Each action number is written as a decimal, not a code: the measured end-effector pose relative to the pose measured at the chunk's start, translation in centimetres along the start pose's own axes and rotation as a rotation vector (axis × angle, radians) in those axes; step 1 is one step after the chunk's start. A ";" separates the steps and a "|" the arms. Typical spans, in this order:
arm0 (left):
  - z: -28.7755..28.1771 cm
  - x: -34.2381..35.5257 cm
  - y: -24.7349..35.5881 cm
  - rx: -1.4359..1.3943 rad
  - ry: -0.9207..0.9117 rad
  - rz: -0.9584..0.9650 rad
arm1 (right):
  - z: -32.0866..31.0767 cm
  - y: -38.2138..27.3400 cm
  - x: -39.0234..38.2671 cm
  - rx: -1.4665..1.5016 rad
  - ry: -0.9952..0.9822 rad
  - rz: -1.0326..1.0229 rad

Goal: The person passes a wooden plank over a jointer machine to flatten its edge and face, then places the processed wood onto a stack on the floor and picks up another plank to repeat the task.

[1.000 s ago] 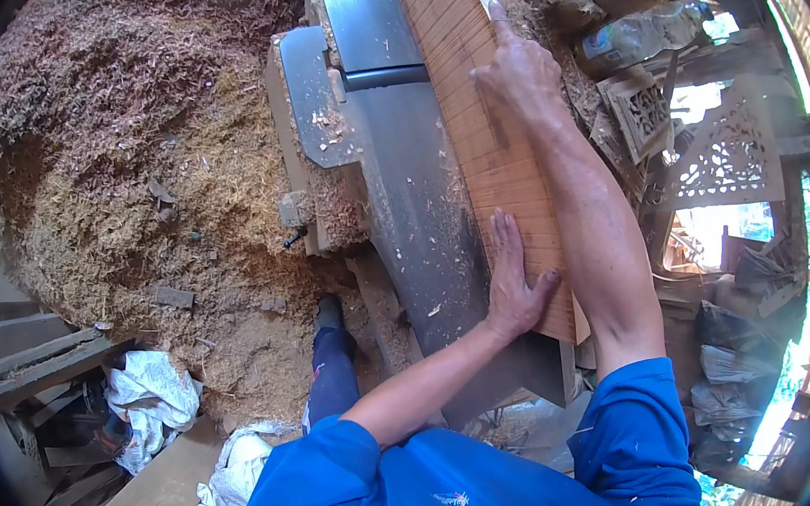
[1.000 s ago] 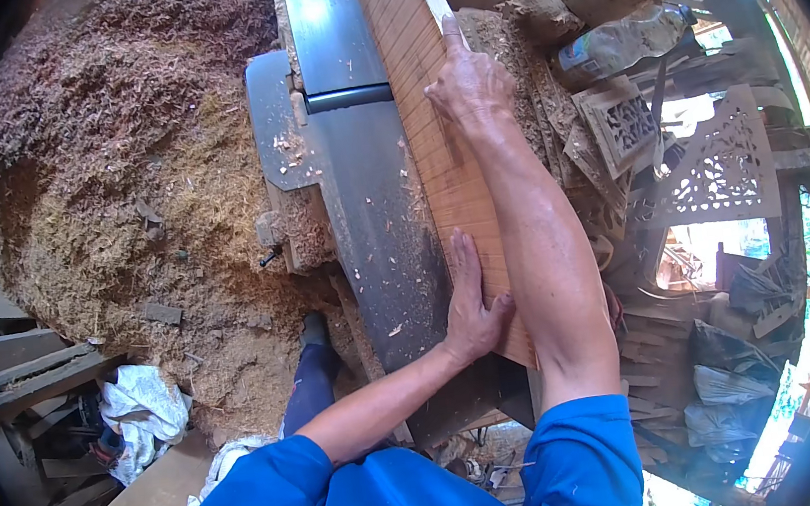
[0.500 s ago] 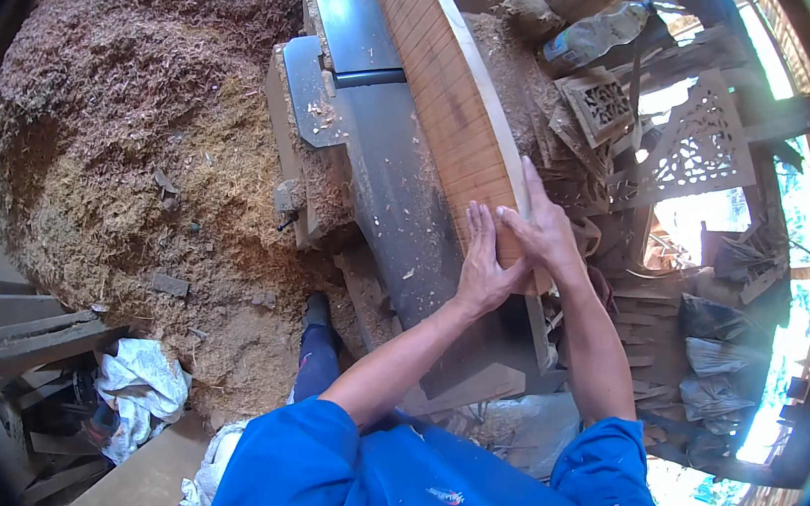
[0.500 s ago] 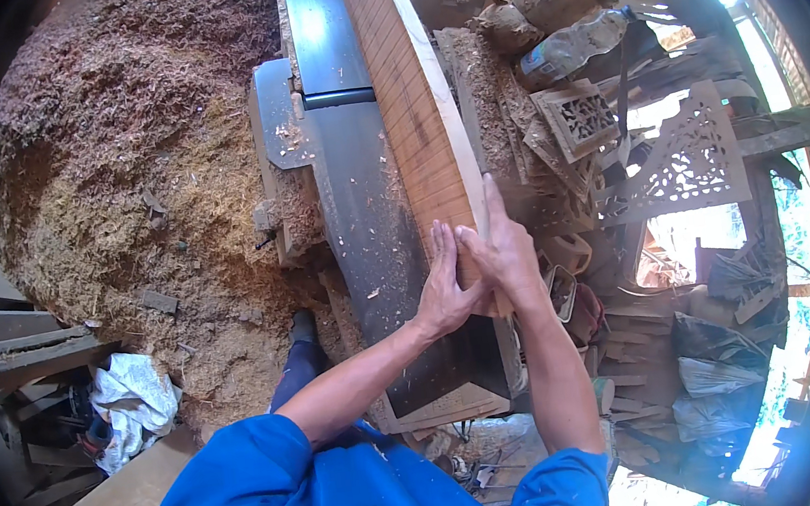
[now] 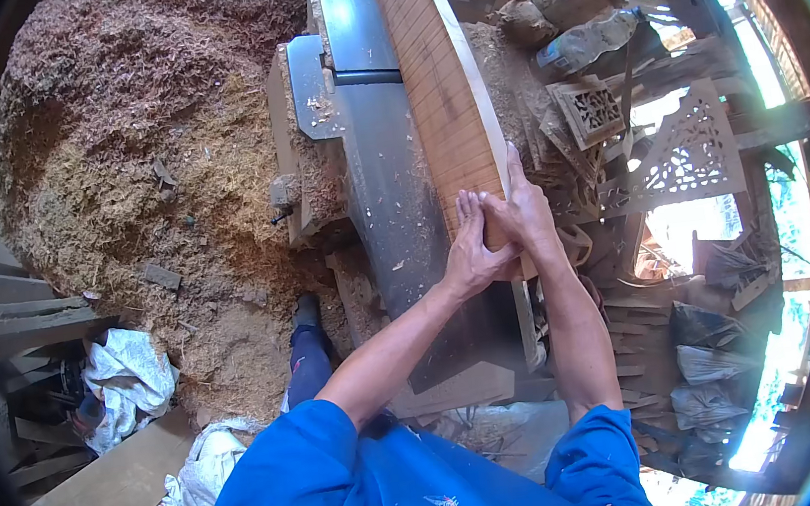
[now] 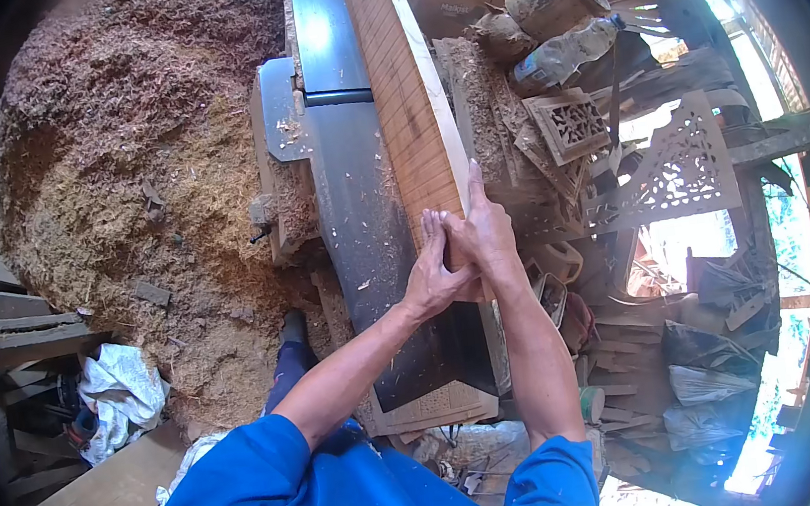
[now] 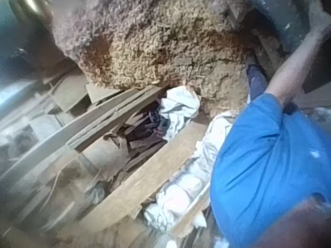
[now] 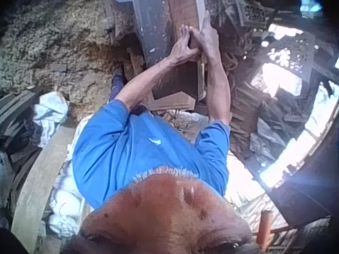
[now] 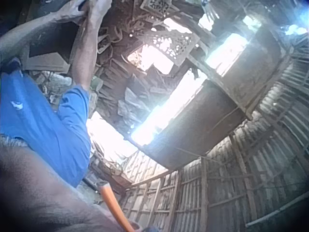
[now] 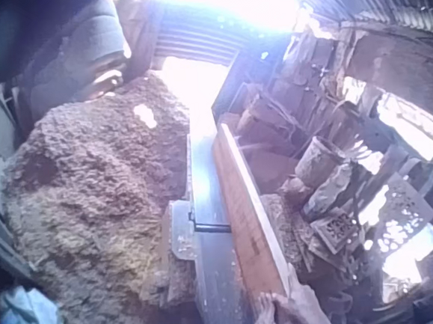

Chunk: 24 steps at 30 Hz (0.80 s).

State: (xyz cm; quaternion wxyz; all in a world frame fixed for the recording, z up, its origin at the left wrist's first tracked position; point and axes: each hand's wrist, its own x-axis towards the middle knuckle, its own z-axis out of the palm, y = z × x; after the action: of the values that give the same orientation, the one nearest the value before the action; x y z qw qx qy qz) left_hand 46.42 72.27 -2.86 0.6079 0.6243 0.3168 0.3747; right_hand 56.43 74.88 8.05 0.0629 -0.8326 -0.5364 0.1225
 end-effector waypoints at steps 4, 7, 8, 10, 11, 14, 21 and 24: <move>-0.4 0.8 0.3 0.002 -0.017 0.003 | -0.1 -0.1 0.6 -0.002 0.020 0.009; -0.7 1.1 0.2 -0.012 -0.009 -0.012 | 0.0 -0.4 1.1 -0.008 0.030 0.009; -0.8 1.3 0.2 -0.012 -0.010 -0.010 | 0.0 -0.5 1.3 -0.010 0.034 -0.002; -1.1 1.7 0.1 0.000 -0.008 -0.019 | 0.1 -0.6 1.7 -0.015 0.023 0.002; -1.3 1.9 0.0 0.002 -0.004 -0.020 | 0.2 -0.8 2.0 -0.022 0.014 0.008; -1.4 2.5 0.1 0.019 -0.015 -0.006 | 0.1 -0.5 2.7 -0.036 0.035 -0.022; -2.2 4.3 -0.1 0.036 -0.014 -0.018 | 0.0 -1.4 4.6 -0.044 0.035 -0.015; -2.6 5.0 0.0 0.028 -0.015 -0.012 | -0.5 -2.1 5.1 -0.031 0.040 -0.002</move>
State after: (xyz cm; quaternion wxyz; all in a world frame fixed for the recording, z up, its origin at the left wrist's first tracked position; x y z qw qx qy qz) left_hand 46.77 77.88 -2.49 0.6038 0.6336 0.3209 0.3620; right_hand 56.69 80.38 8.34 0.0610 -0.8351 -0.5379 0.0976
